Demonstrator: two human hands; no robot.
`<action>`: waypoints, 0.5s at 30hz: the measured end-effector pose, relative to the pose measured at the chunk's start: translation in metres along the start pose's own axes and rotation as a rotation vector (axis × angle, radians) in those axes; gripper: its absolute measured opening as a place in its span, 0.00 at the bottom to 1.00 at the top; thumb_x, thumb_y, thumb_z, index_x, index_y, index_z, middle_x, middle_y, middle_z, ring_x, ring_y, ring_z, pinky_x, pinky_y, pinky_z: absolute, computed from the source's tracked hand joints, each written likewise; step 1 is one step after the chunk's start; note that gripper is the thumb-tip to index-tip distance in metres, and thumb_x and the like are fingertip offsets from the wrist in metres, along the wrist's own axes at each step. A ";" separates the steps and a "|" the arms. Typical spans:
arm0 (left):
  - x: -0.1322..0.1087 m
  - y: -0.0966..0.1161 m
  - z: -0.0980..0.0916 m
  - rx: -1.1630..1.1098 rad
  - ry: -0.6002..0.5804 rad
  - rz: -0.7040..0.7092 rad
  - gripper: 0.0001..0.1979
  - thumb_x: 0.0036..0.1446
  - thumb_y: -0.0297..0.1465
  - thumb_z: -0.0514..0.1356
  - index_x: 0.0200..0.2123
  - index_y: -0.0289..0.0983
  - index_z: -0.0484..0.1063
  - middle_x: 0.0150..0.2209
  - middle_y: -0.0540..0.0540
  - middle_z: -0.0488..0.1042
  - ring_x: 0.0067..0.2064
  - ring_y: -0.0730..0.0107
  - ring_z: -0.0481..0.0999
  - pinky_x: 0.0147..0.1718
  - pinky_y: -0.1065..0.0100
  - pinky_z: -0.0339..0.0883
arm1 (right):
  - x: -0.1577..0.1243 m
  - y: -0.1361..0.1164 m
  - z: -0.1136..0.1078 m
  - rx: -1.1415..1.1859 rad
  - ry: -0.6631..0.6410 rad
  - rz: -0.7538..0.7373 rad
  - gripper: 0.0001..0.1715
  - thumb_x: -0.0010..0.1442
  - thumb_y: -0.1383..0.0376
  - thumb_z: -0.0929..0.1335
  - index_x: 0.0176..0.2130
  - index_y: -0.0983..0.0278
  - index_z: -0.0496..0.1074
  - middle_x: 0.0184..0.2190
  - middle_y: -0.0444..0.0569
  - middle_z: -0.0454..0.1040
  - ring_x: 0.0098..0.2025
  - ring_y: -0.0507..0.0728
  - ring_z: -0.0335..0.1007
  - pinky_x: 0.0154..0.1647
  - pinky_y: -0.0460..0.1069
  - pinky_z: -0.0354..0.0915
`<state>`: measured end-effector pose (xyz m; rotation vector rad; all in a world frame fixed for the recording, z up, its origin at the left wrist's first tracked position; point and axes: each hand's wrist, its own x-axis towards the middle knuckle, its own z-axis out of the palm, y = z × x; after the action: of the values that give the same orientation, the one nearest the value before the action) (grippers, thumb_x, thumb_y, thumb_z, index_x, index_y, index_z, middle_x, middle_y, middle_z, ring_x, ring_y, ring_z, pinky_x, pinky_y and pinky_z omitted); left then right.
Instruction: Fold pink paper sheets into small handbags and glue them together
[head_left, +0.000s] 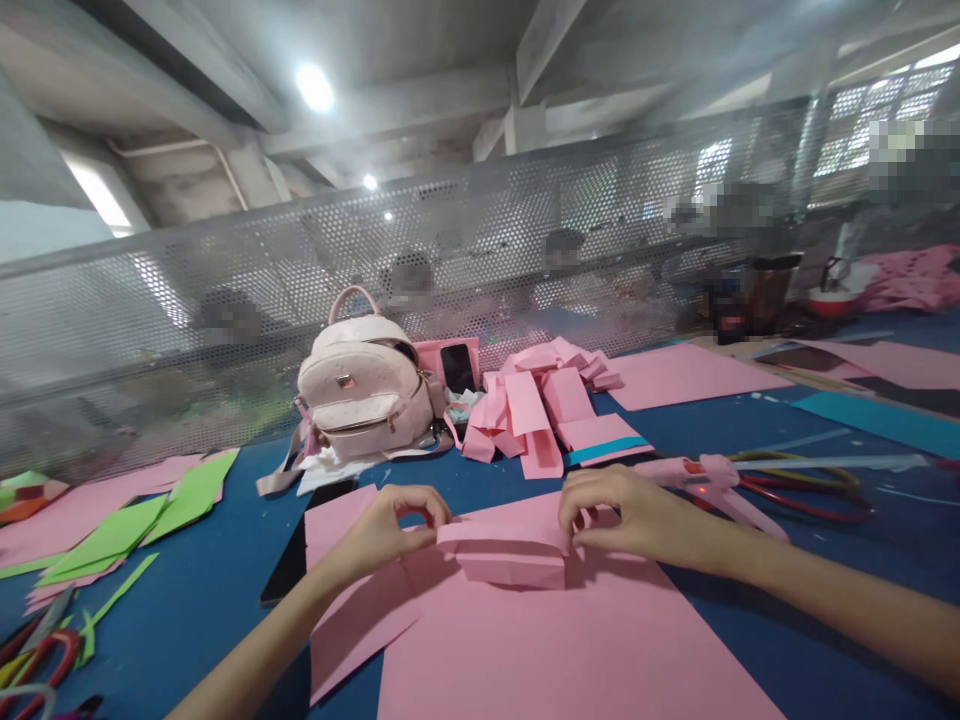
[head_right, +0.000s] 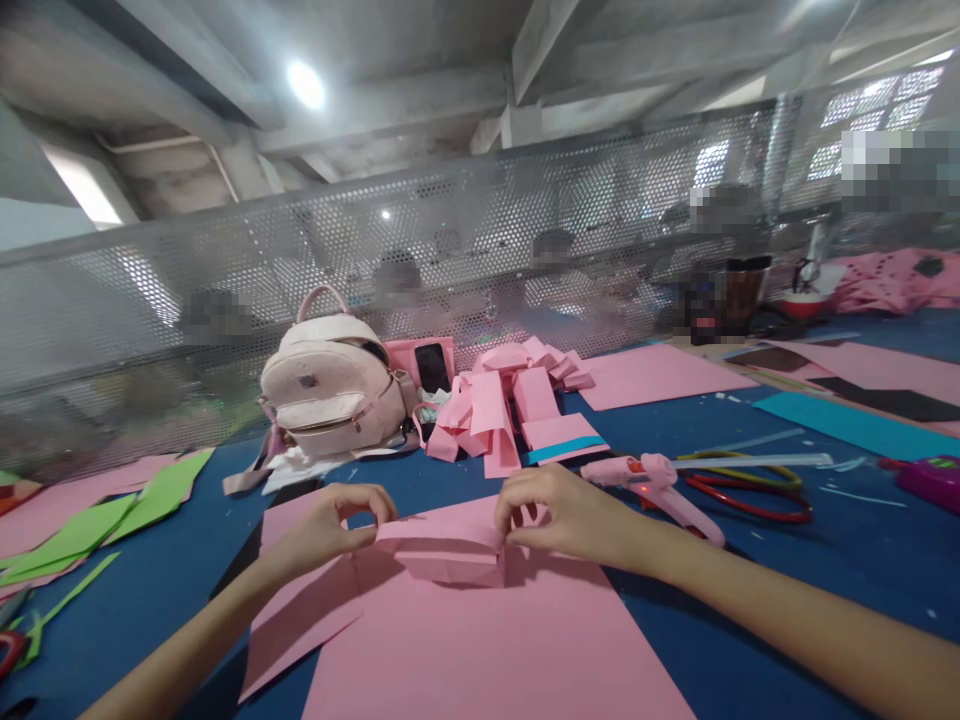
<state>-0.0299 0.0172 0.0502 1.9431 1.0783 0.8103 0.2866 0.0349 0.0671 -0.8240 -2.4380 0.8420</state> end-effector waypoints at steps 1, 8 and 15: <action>0.000 0.000 0.000 -0.002 0.003 0.003 0.11 0.44 0.16 0.56 0.25 0.36 0.73 0.33 0.47 0.77 0.36 0.67 0.75 0.38 0.69 0.66 | 0.000 0.002 0.001 -0.005 0.001 -0.024 0.13 0.52 0.76 0.66 0.29 0.62 0.77 0.29 0.46 0.75 0.31 0.53 0.67 0.32 0.47 0.61; -0.001 -0.007 0.011 -0.053 0.046 0.084 0.06 0.50 0.20 0.61 0.27 0.36 0.75 0.36 0.44 0.78 0.39 0.65 0.77 0.41 0.67 0.67 | 0.001 0.025 0.013 0.069 0.077 -0.262 0.07 0.58 0.73 0.68 0.34 0.62 0.75 0.38 0.49 0.77 0.41 0.56 0.72 0.43 0.50 0.66; -0.004 -0.013 0.020 -0.093 0.107 0.131 0.07 0.52 0.20 0.61 0.27 0.36 0.75 0.37 0.43 0.80 0.41 0.62 0.79 0.44 0.64 0.69 | 0.001 0.037 0.019 -0.081 0.128 -0.448 0.08 0.63 0.73 0.66 0.38 0.62 0.74 0.37 0.50 0.79 0.41 0.55 0.72 0.42 0.49 0.66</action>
<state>-0.0214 0.0124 0.0284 1.9246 0.9647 1.0282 0.2902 0.0513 0.0289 -0.3200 -2.4155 0.5082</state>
